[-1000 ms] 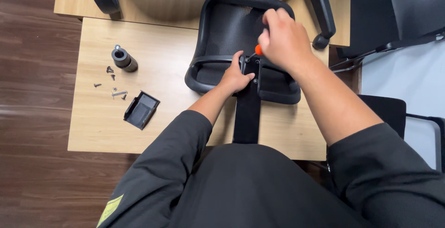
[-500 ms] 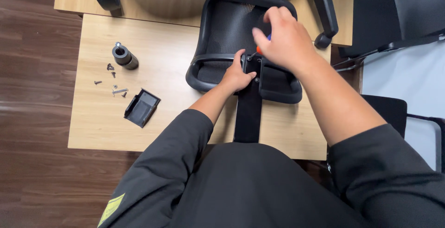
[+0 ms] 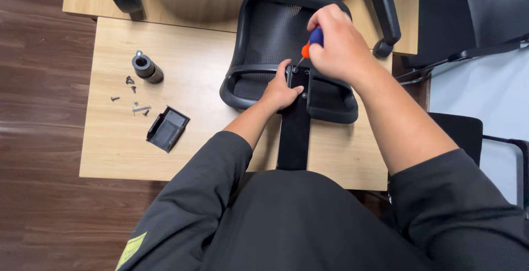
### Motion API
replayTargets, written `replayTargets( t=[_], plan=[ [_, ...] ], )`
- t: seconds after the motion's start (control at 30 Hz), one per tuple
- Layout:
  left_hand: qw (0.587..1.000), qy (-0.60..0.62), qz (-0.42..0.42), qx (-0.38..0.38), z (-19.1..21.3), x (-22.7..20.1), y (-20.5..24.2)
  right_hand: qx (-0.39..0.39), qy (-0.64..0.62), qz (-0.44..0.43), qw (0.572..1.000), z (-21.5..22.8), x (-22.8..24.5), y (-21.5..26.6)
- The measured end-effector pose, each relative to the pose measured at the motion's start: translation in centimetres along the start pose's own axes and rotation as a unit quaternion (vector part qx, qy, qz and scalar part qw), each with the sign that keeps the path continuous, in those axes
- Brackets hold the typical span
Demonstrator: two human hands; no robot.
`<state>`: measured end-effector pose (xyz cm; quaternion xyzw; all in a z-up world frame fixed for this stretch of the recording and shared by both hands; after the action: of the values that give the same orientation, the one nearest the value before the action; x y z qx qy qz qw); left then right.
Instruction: The person assembles an office chair on a table. They align an armrest and mounting bracket against the underside of the seat, drive screws with a screwdriver, flip the seat over to access the mounting plates, and continue tightening screws to secure the armrests and brackets.
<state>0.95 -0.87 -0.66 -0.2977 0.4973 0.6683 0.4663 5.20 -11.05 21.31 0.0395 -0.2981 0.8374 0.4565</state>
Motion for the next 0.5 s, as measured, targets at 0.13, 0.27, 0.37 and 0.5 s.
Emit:
replayTargets(
  t=[0.13,0.27,0.37,0.5],
  plan=[
    [1.000,0.010,-0.011,-0.002,0.0,0.3,0.0,0.047,0.039,-0.133,0.989,-0.7,-0.8,0.2],
    [0.999,0.035,-0.019,-0.002,0.3,0.0,0.1,0.006,0.038,-0.049,0.998,-0.7,-1.0,0.6],
    [0.999,0.018,-0.031,-0.009,1.2,-0.4,0.7,0.031,0.048,-0.077,0.995,-0.5,-0.7,0.4],
    [0.991,-0.106,-0.072,-0.047,3.9,-4.5,2.5,0.009,0.034,-0.032,0.999,0.1,-0.4,0.5]
  ],
)
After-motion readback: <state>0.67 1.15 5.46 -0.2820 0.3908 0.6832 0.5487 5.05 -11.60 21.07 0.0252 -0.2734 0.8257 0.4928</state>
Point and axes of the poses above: each hand's wrist, its own y-axis away from the middle knuckle, its own z-axis out of the back of the hand, x = y × z, the point moved 2 cm from there along -y, towards the middle knuckle, and after that the axes turned 14 degrees about -x, right-handed, at the moved point
